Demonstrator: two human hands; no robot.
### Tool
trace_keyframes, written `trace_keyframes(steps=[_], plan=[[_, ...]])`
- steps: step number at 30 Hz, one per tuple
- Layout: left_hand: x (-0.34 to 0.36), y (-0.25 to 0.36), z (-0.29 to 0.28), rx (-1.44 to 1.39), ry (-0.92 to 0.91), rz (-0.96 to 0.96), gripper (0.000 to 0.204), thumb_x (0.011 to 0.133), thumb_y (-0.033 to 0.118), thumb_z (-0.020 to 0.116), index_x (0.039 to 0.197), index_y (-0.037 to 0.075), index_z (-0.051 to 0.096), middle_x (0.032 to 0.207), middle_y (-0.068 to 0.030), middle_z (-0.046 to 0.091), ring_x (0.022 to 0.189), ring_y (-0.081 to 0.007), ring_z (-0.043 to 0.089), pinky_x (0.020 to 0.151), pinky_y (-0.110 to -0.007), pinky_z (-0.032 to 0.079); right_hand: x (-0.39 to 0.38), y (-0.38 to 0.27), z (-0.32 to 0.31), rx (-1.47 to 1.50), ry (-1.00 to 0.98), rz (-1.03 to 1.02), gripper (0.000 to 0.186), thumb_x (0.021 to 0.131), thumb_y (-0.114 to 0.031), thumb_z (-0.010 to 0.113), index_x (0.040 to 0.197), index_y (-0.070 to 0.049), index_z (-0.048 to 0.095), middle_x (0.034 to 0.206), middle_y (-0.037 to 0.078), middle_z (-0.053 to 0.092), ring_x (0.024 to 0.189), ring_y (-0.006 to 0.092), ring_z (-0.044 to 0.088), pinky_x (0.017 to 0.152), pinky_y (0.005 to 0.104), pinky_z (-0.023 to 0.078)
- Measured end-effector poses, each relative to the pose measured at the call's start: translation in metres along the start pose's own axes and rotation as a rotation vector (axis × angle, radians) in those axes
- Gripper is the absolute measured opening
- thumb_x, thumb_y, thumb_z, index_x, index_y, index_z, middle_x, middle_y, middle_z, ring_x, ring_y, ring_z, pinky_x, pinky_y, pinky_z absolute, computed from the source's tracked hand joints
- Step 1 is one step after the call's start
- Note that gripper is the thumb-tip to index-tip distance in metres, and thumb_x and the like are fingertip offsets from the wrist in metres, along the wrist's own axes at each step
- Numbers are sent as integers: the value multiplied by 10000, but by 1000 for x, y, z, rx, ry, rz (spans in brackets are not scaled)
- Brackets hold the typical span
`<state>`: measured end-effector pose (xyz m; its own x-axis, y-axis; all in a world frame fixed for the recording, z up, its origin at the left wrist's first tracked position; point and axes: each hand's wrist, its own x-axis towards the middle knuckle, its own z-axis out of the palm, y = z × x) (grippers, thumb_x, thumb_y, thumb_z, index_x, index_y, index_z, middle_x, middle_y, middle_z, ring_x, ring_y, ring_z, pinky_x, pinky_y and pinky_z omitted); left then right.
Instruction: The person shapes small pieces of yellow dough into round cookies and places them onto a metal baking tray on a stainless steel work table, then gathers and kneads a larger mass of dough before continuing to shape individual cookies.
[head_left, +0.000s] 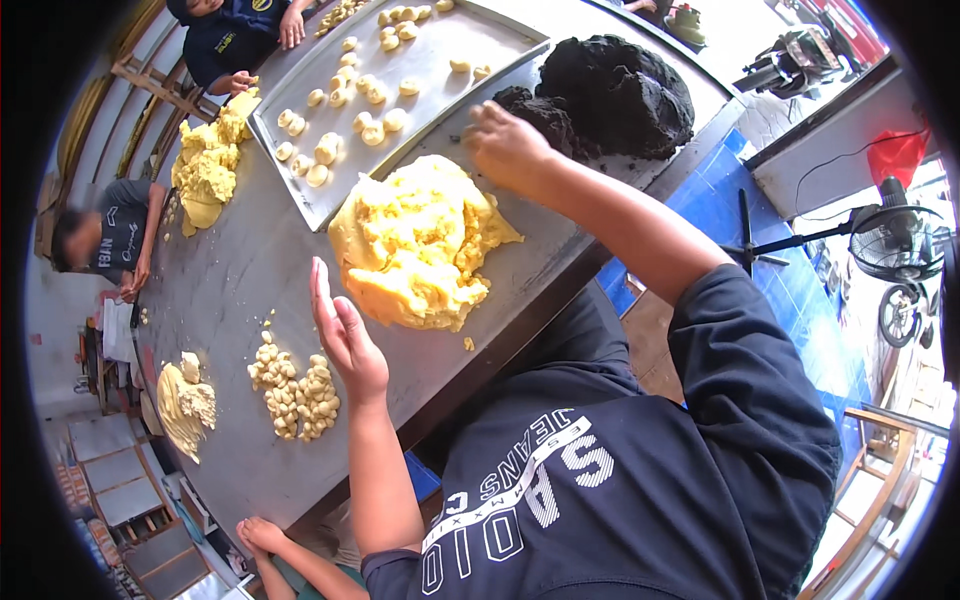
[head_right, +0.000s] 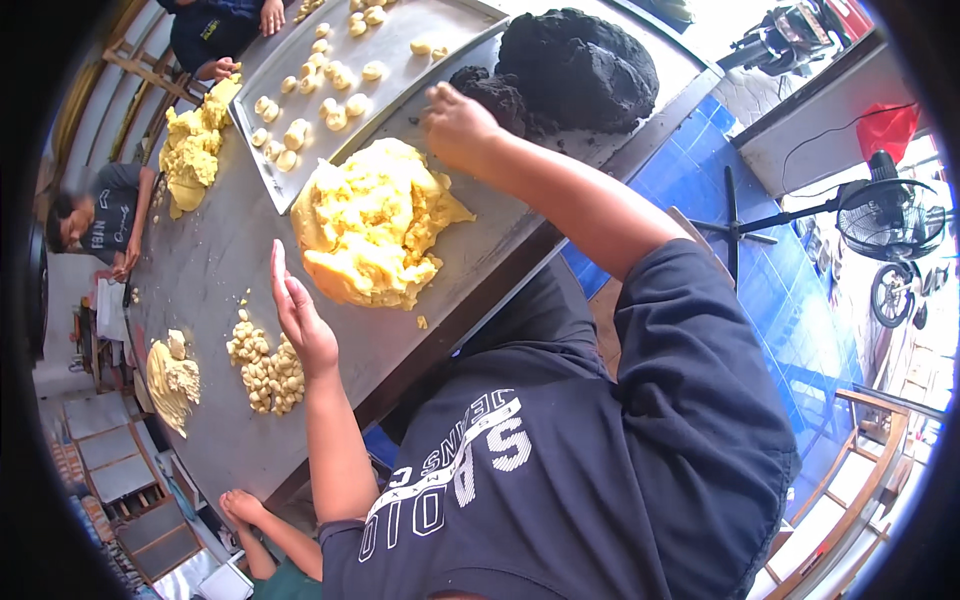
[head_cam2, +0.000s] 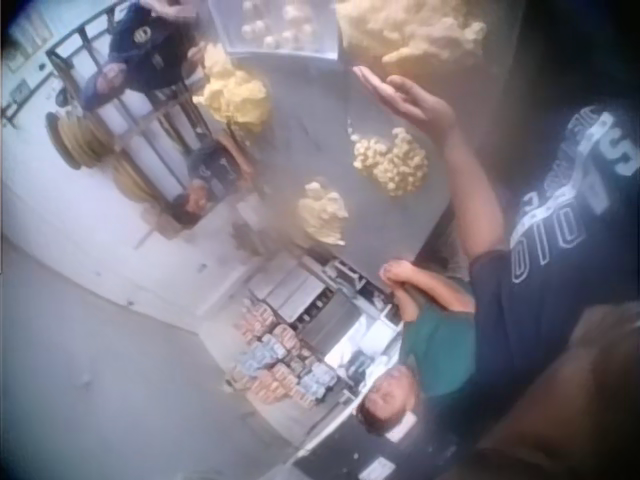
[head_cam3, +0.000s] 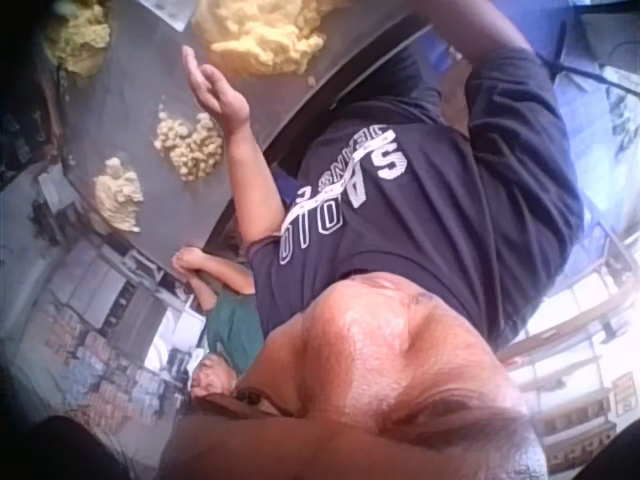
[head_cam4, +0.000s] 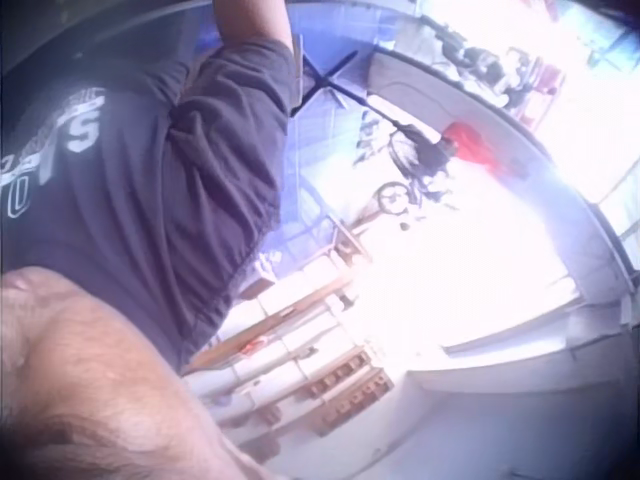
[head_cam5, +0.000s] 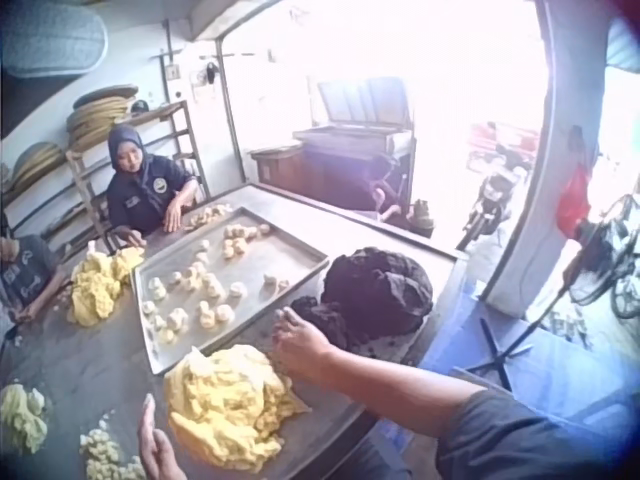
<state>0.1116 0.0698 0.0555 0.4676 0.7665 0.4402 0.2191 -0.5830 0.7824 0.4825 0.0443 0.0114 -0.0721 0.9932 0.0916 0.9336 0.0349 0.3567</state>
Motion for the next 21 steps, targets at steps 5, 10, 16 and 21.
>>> trace_keyframes(steps=[5, 10, 16, 21], plan=[[-11, -1, -14, 27, 5, 12, 540, 1242, 275, 461, 1662, -63, 489, 1782, -239, 431, 1649, -384, 427, 1335, -506, 357, -48, 8, -7, -144, 148, -110, 449, 994, -314, 681, 1341, -67, 823, 1683, 145, 596, 1677, 422, 378, 1407, 597, 204], [-6, 10, -14, 197, -20, 71, 507, 1209, 226, 547, 1622, -68, 538, 1735, -263, 486, 1618, -422, 464, 1324, -527, 369, -65, -19, -13, -339, -1, 238, 509, 1054, -343, 595, 1463, -95, 770, 1821, 120, 431, 1763, 387, 166, 1437, 580, 44], [-6, 22, -2, 204, -69, 90, 501, 1204, 224, 554, 1612, -67, 547, 1732, -262, 489, 1622, -427, 453, 1333, -544, 356, -24, -5, -11, -276, -146, 38, 575, 1087, -303, 556, 1585, -30, 644, 1856, 134, 356, 1757, 429, 150, 1438, 593, 41], [-36, 5, -28, 96, -38, -8, 400, 1187, 174, 585, 1517, -41, 657, 1671, -243, 562, 1526, -411, 569, 1275, -522, 452, -61, -4, -16, -110, 120, 64, 489, 970, -218, 668, 1399, 0, 757, 1680, 188, 582, 1673, 447, 365, 1403, 562, 250]])
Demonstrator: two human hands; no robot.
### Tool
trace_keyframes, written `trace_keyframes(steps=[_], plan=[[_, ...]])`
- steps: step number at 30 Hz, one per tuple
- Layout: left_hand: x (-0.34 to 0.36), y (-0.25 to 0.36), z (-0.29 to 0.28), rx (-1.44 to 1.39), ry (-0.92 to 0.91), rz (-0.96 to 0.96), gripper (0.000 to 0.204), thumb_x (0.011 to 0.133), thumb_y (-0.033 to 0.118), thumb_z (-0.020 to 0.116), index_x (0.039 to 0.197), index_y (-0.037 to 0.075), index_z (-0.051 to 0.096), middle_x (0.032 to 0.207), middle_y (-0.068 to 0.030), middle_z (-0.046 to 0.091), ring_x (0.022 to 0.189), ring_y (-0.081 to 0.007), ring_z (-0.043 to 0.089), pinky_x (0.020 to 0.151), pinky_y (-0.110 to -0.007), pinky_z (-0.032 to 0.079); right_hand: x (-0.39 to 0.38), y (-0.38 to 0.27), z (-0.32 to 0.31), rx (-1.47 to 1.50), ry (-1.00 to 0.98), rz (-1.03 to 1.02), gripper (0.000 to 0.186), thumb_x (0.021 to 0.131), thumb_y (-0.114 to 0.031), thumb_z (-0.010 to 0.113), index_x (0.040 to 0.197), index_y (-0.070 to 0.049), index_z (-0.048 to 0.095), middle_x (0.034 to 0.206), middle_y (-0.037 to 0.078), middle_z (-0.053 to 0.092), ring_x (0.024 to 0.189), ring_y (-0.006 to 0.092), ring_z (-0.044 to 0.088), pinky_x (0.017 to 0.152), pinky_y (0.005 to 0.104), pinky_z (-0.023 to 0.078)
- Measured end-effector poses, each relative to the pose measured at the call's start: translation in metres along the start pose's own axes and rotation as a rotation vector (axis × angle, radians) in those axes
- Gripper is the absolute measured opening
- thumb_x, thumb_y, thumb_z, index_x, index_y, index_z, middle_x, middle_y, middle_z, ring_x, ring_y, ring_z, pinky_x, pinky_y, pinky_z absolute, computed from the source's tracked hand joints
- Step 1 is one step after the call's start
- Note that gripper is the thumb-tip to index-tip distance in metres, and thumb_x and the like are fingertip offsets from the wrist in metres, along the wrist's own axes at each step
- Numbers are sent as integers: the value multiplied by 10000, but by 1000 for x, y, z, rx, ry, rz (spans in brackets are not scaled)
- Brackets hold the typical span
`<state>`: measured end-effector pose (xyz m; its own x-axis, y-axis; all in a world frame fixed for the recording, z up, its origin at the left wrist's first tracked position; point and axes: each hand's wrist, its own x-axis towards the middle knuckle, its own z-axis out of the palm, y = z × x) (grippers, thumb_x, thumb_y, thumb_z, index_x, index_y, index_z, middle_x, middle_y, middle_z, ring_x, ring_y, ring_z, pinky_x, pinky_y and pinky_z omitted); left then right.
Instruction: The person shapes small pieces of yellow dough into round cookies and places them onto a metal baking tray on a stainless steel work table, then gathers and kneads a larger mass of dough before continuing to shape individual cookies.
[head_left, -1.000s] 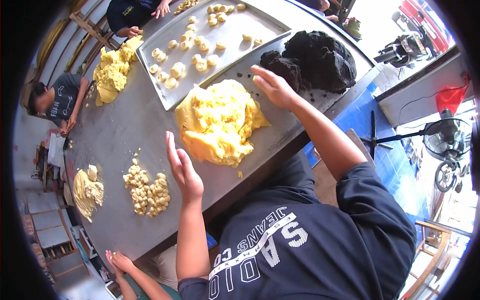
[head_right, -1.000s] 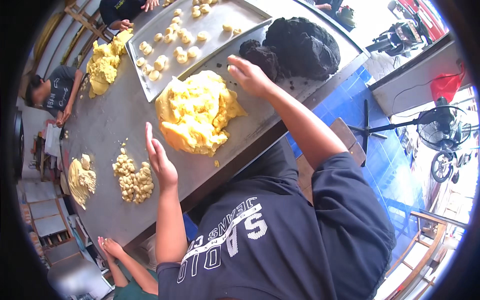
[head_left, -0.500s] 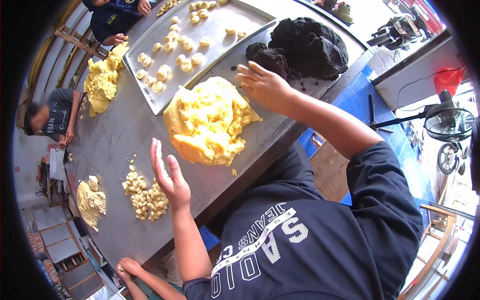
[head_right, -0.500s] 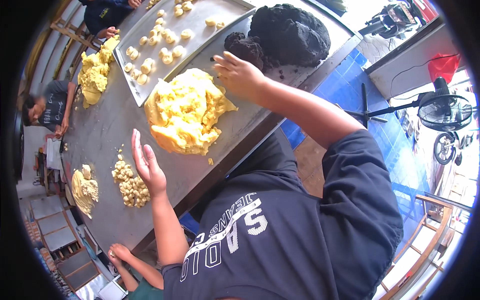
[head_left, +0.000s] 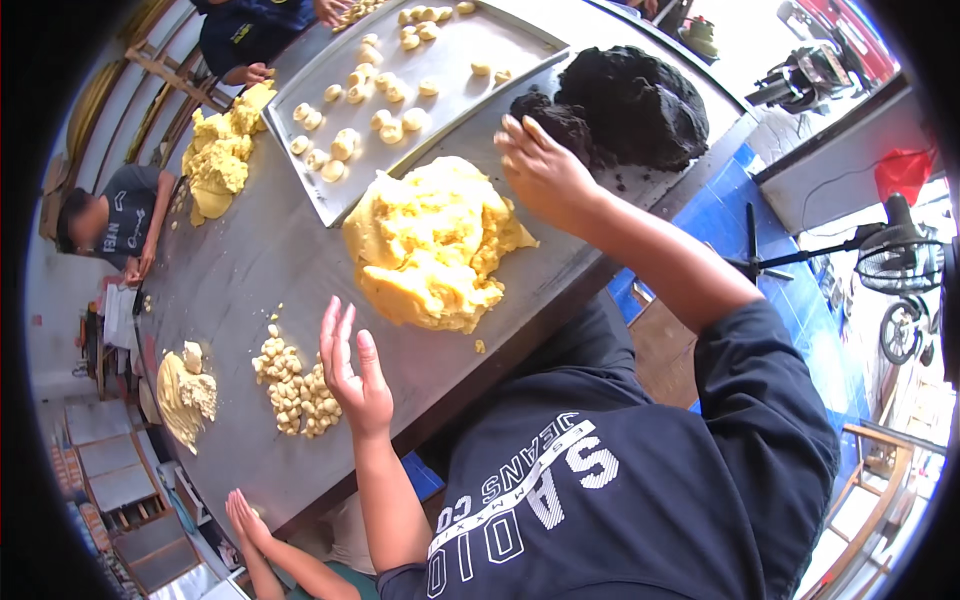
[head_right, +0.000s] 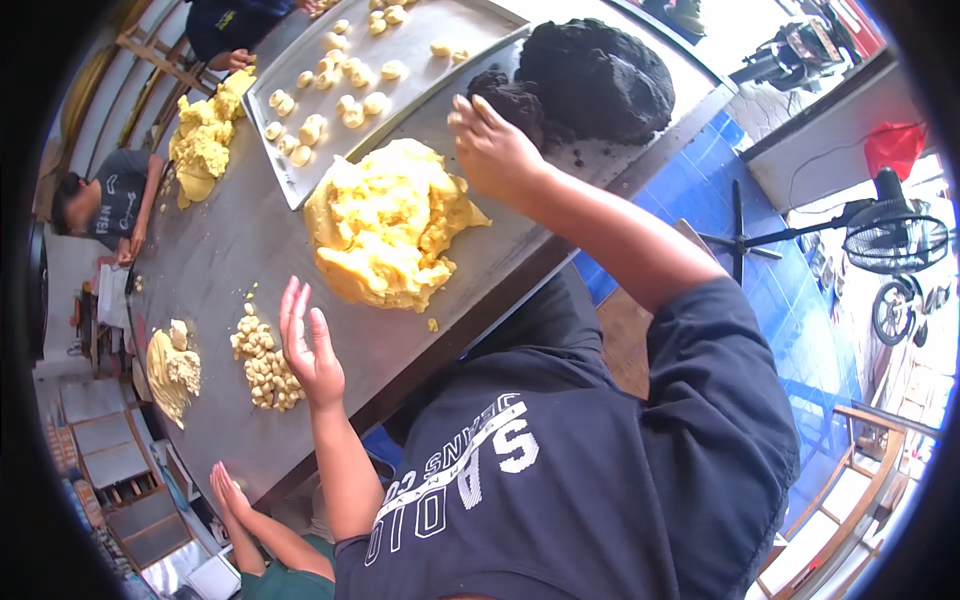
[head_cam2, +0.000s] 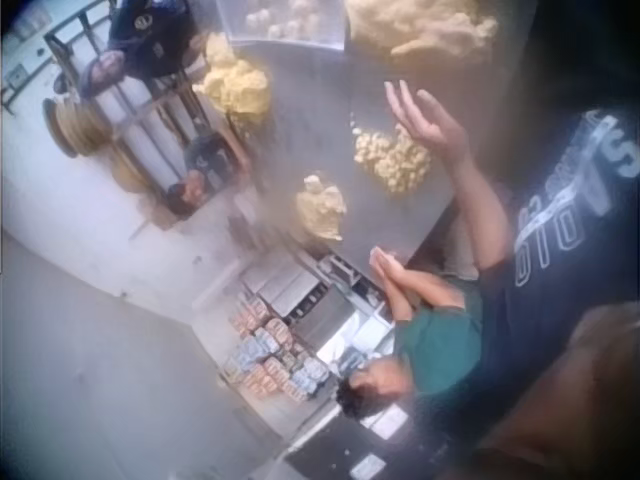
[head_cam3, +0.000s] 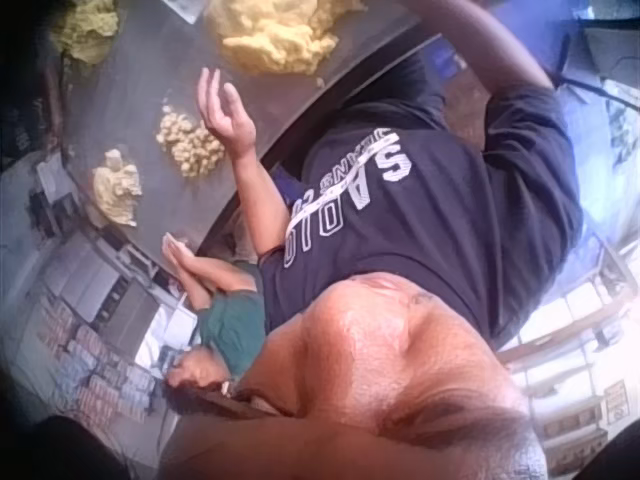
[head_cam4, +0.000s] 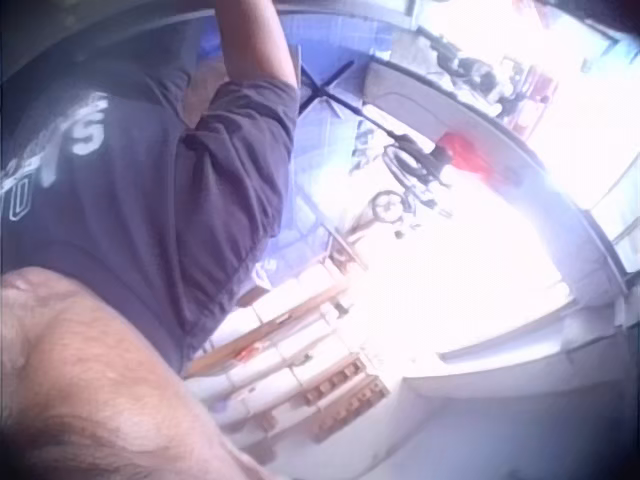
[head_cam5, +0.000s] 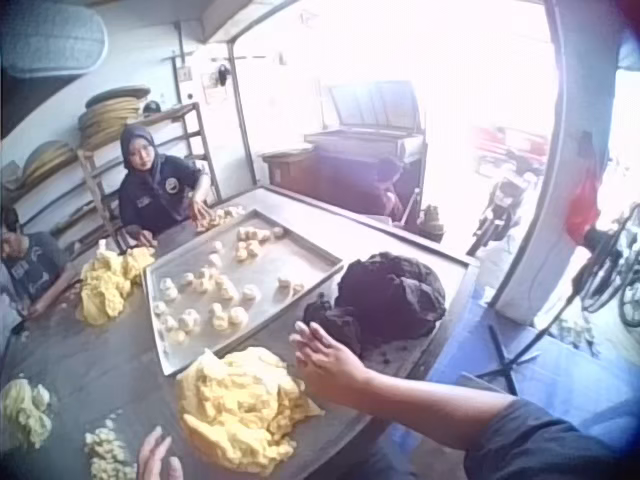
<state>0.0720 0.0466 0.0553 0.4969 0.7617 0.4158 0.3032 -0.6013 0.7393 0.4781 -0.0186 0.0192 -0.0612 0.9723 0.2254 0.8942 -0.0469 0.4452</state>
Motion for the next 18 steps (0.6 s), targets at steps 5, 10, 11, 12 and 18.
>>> trace_keyframes(steps=[5, 10, 11, 12, 18], plan=[[12, -67, -35, -135, 91, -437, 367, 1163, 264, 681, 1429, 15, 728, 1317, -110, 774, 1190, -207, 719, 1008, -369, 564, -38, -44, -26, 1196, 134, 521, 439, 1122, -199, 673, 1506, 14, 677, 1601, 156, 652, 1566, 322, 536, 1334, 428, 383], [157, -142, 5, -142, 100, -604, 457, 1089, 446, 746, 1300, 40, 762, 1045, -55, 794, 764, -172, 736, 643, -321, 572, -37, -89, -7, 1711, 222, 678, 590, 1185, -327, 634, 1643, 29, 526, 1622, 243, 627, 1533, 316, 584, 1281, 408, 427], [184, -161, 2, -103, 56, -640, 463, 1062, 441, 759, 1270, 27, 757, 1018, -71, 794, 716, -188, 733, 603, -339, 578, -28, -100, -13, 1594, 243, 641, 615, 1178, -325, 639, 1665, 24, 496, 1644, 260, 601, 1555, 353, 561, 1293, 423, 418], [209, -176, -6, -64, 15, -673, 470, 1034, 437, 773, 1239, 15, 752, 990, -87, 793, 669, -204, 729, 564, -356, 583, -20, -111, -19, 1477, 273, 606, 642, 1172, -323, 643, 1686, 18, 466, 1665, 277, 574, 1577, 390, 537, 1306, 438, 408], [255, -197, 51, -20, 132, -697, 453, 932, 427, 785, 1034, -13, 755, 982, -194, 816, 794, -308, 811, 647, -450, 656, -34, -112, -17, 1359, 264, 617, 672, 1177, -320, 630, 1735, -20, 406, 1688, 288, 536, 1586, 423, 514, 1299, 465, 413]])
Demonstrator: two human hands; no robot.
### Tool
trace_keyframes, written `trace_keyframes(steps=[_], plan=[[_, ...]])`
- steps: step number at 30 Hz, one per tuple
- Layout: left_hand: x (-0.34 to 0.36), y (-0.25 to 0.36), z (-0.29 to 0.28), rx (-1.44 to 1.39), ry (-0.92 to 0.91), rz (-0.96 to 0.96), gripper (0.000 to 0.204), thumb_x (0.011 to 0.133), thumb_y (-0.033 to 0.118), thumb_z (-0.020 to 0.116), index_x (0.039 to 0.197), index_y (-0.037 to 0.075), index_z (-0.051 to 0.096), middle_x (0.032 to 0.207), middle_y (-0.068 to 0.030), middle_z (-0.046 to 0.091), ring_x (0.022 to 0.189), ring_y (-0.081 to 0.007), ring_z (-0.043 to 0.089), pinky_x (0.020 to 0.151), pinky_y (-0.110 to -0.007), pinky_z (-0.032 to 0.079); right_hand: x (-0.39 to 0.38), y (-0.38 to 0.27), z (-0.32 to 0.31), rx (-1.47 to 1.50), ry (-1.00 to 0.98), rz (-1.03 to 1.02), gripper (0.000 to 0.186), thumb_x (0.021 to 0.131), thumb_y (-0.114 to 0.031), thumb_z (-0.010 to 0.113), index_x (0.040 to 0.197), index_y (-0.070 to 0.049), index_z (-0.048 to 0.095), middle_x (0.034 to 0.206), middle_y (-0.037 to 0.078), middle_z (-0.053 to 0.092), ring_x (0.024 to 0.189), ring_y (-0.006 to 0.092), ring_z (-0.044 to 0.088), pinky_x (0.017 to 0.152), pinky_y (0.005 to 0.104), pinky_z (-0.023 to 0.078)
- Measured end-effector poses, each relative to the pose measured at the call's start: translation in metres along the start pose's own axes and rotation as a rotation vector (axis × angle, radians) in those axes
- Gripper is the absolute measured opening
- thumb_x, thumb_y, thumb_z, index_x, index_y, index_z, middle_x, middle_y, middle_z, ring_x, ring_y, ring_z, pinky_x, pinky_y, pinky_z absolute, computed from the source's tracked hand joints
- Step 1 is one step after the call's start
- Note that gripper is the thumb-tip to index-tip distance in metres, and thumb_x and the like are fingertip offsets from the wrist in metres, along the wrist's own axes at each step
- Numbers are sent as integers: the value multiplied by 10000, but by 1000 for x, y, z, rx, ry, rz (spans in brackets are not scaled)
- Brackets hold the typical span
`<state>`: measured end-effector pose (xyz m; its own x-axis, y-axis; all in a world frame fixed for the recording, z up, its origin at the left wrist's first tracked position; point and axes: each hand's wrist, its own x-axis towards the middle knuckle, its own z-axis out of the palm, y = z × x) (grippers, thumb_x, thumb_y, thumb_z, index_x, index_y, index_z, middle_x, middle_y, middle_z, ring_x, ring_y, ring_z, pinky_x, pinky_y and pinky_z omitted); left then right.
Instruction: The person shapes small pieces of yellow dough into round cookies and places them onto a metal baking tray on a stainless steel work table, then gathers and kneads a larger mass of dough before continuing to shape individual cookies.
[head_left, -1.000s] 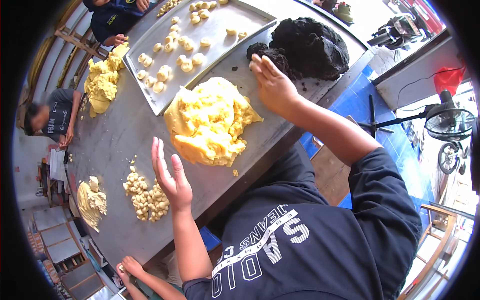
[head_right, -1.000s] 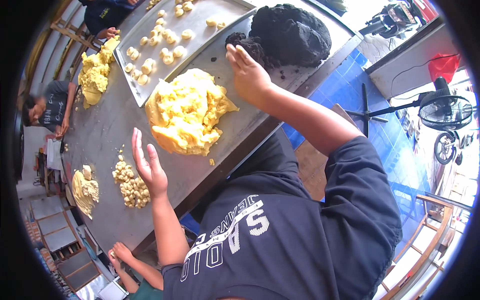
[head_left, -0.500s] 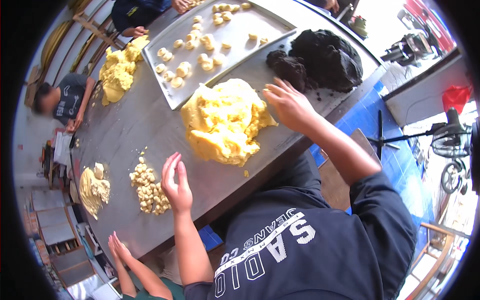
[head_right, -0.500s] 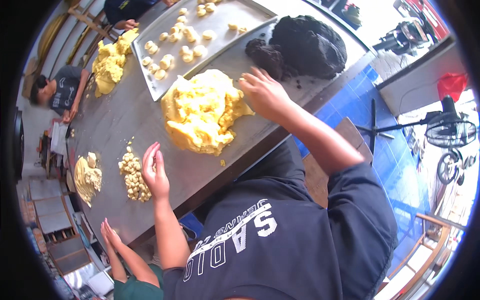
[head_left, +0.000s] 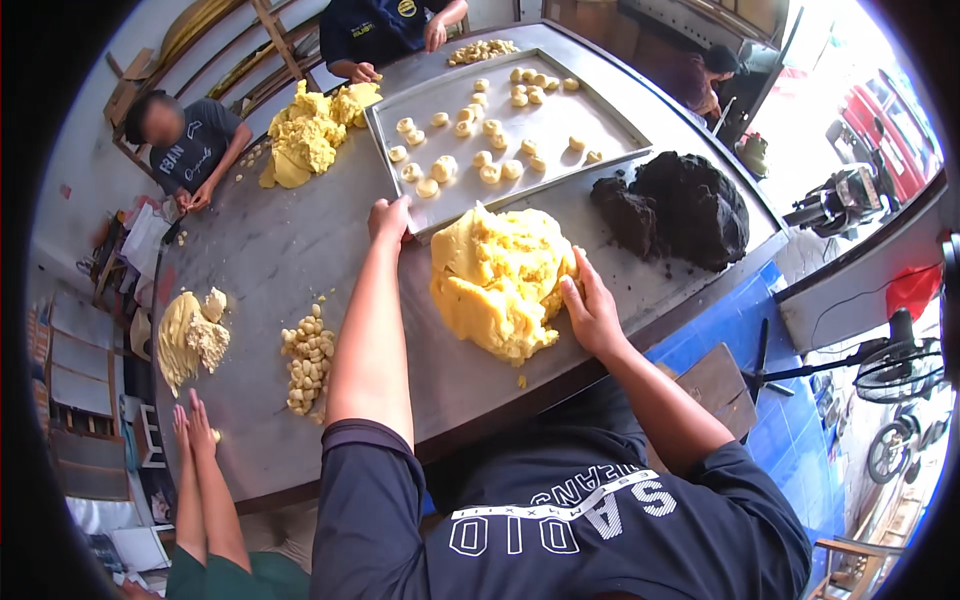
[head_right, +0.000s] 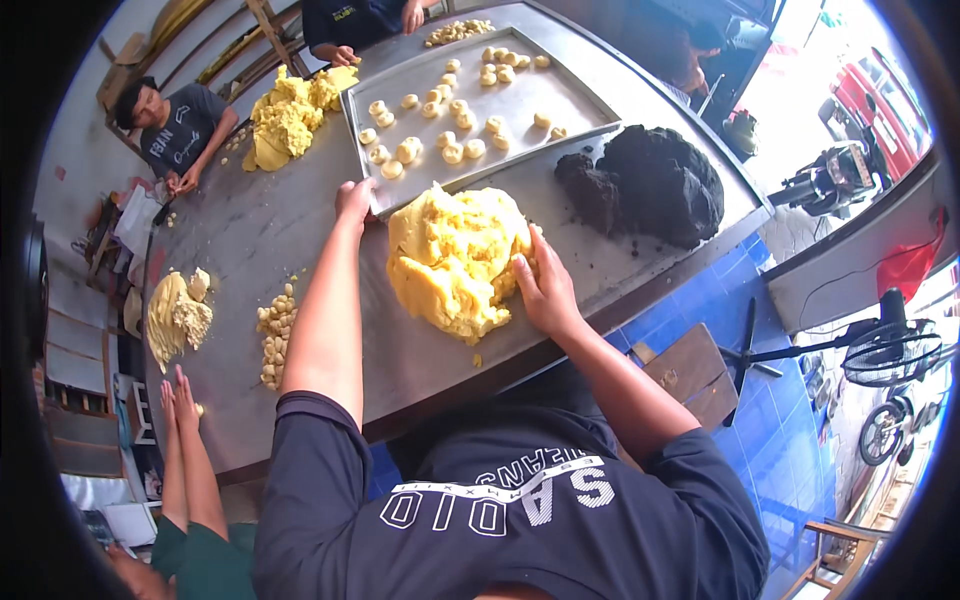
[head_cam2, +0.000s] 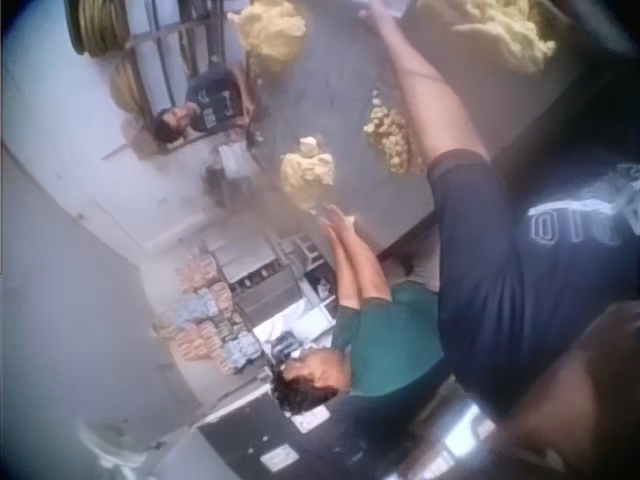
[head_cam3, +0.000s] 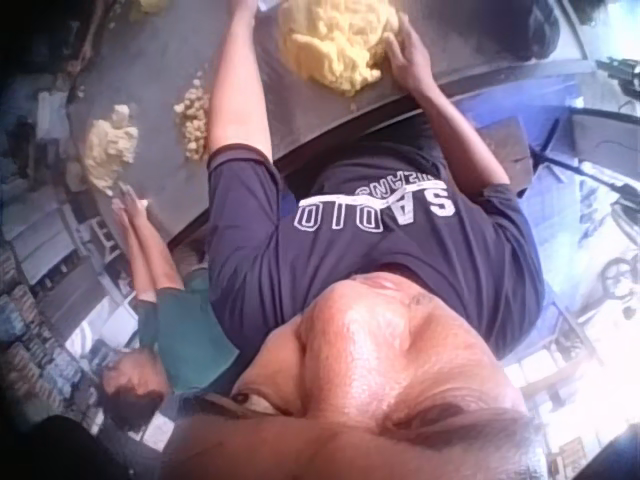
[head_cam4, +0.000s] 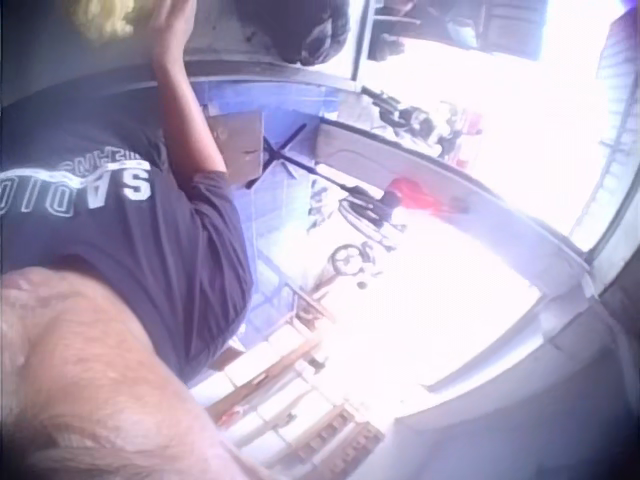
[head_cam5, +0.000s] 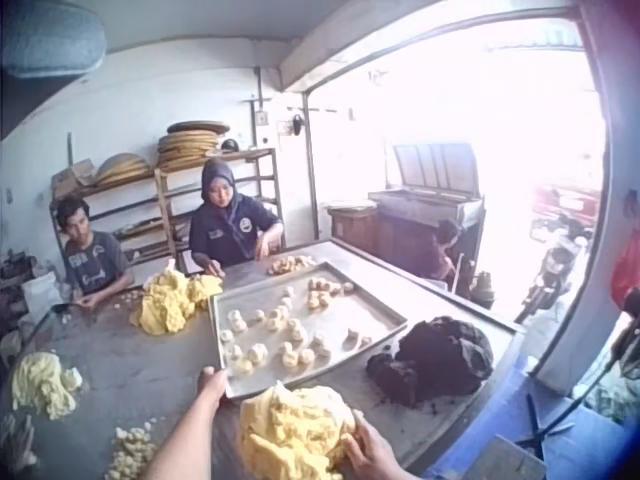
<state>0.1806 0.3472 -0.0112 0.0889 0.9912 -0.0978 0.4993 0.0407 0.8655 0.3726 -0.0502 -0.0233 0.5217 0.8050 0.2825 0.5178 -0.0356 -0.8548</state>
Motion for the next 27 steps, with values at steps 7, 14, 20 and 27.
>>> trace_keyframes(steps=[7, 14, 20, 27], plan=[[-26, -15, 29, 197, 109, 108, 531, 878, 456, 718, 1022, -49, 798, 1070, -315, 817, 1070, -471, 802, 978, -543, 607, -2, 10, -7, 12, -11, 49, 670, 1183, -318, 614, 1736, -8, 395, 1672, 297, 542, 1566, 440, 528, 1288, 478, 423], [-1, -56, -87, 360, 227, 31, 550, 890, 501, 736, 1100, -2, 810, 1174, -283, 820, 1168, -470, 777, 1006, -516, 593, 5, -15, 5, 19, -107, 38, 746, 1177, -342, 621, 1762, 5, 315, 1713, 312, 481, 1623, 433, 448, 1333, 478, 361], [-177, -7, -37, -135, 281, 733, 511, 1213, 389, 493, 1473, -35, 608, 1523, -261, 613, 1369, -381, 622, 1165, -533, 474, -38, -62, -28, -284, -91, -303, 1096, 974, -578, 845, 1772, -37, 324, 1777, 412, 249, 1639, 635, 267, 1351, 656, 275], [-284, 21, 6, 134, 186, 1118, 692, 1164, 433, 427, 1689, -16, 464, 1781, -291, 385, 1634, -513, 375, 1351, -635, 248, -6, -58, -7, -381, -222, -541, 1274, 696, -554, 1008, 1767, -226, 400, 1798, 352, 252, 1618, 683, 257, 1355, 688, 270]])
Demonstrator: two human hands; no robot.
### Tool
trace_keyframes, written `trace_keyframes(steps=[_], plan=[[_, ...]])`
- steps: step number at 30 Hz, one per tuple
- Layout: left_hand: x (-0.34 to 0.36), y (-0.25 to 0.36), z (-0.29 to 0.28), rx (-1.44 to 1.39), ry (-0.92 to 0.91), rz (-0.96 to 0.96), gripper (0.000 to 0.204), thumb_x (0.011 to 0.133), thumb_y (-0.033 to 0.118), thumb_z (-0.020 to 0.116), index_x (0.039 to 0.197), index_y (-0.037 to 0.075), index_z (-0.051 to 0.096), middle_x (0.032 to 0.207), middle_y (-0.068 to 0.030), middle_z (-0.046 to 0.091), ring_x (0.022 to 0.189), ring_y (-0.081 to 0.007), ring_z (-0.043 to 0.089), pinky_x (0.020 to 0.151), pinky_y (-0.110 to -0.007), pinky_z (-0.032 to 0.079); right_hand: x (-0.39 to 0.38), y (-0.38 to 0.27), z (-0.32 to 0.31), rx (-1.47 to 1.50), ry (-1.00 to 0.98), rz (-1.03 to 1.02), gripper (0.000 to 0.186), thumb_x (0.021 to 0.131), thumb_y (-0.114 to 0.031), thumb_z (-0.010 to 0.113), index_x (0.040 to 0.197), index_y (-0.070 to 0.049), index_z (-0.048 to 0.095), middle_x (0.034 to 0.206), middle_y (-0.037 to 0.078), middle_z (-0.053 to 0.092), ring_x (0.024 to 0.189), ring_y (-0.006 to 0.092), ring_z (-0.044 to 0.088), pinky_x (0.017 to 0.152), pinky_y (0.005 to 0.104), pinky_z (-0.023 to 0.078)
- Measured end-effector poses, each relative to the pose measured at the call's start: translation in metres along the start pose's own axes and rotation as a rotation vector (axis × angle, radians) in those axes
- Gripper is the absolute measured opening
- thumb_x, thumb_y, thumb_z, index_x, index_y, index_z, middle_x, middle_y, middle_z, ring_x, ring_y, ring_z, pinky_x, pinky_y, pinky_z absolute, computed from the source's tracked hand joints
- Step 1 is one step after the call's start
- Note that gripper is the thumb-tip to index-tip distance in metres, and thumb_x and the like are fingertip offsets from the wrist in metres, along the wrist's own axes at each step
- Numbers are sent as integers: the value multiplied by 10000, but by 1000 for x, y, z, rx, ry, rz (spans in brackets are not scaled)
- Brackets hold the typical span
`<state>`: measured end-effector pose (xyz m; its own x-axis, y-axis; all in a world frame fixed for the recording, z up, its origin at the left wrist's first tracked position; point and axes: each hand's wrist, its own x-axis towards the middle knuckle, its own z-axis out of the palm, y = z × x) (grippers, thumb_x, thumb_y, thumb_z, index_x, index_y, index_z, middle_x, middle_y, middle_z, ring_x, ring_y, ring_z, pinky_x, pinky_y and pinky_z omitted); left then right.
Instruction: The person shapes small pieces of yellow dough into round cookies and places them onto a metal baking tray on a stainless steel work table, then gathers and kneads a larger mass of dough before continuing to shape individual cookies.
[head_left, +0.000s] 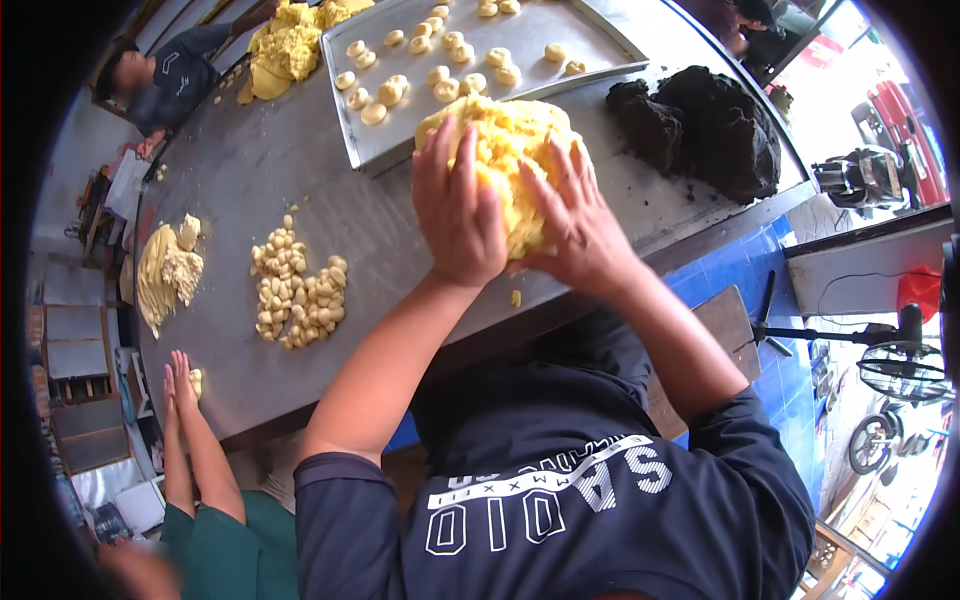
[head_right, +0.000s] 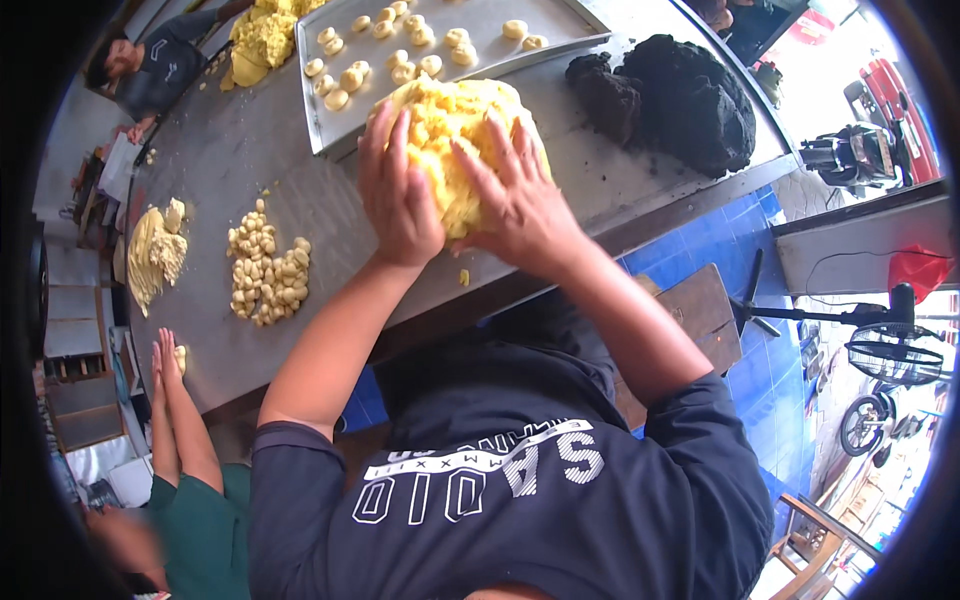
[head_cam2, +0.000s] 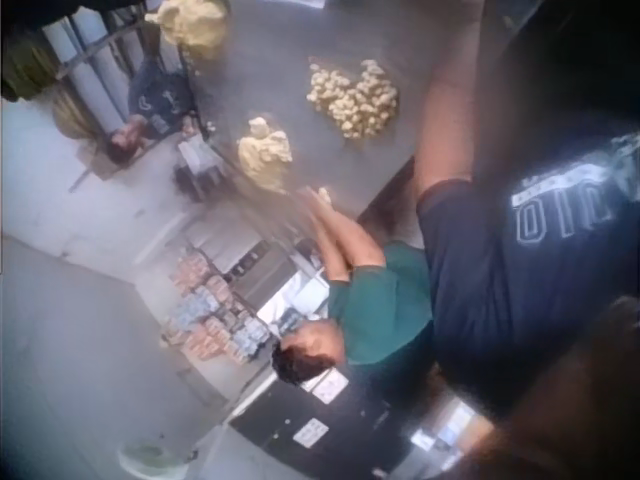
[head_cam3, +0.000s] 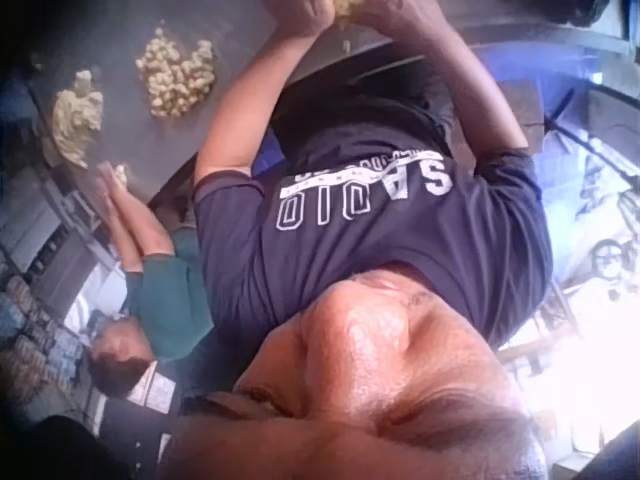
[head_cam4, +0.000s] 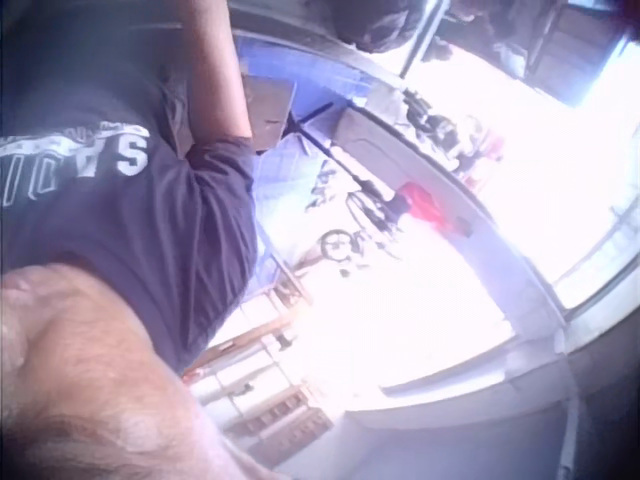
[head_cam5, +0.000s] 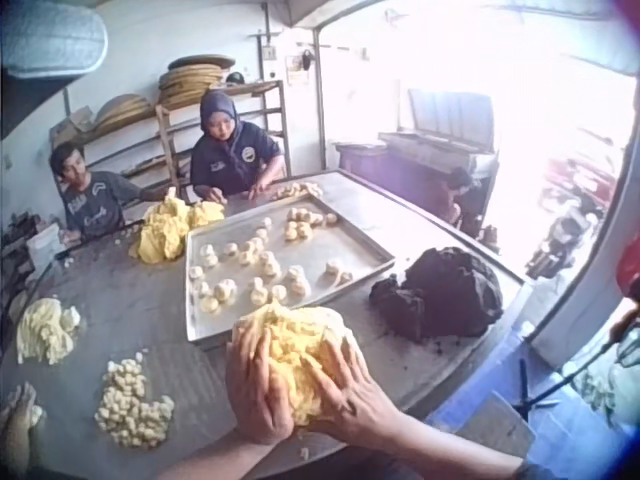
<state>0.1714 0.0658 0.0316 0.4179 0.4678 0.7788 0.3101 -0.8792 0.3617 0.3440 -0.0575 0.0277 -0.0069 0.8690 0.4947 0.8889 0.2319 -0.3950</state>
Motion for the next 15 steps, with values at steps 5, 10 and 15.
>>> trace_keyframes(steps=[5, 10, 15], plan=[[6, 27, 29, 98, 34, -69, 685, 1181, 447, 448, 1696, -5, 445, 1786, -280, 379, 1652, -514, 337, 1359, -641, 210, 18, 44, -29, -87, -128, -57, 1181, 792, -276, 979, 1789, -224, 348, 1825, 248, 308, 1670, 541, 305, 1378, 580, 314], [-36, 10, -70, -224, 57, -175, 497, 1173, 246, 615, 1578, -40, 587, 1655, -247, 576, 1533, -416, 553, 1286, -490, 416, 6, 13, -32, -68, -166, 12, 1197, 810, -337, 981, 1794, -165, 322, 1817, 263, 305, 1687, 522, 277, 1378, 581, 311], [-122, 8, -159, 128, -161, -461, 195, 1114, 124, 681, 1186, -27, 782, 973, -150, 740, 881, -299, 716, 816, -417, 572, -17, 7, -12, 12, -108, -106, 1284, 773, -339, 1009, 1777, -25, 272, 1798, 328, 261, 1668, 556, 288, 1359, 602, 332]])
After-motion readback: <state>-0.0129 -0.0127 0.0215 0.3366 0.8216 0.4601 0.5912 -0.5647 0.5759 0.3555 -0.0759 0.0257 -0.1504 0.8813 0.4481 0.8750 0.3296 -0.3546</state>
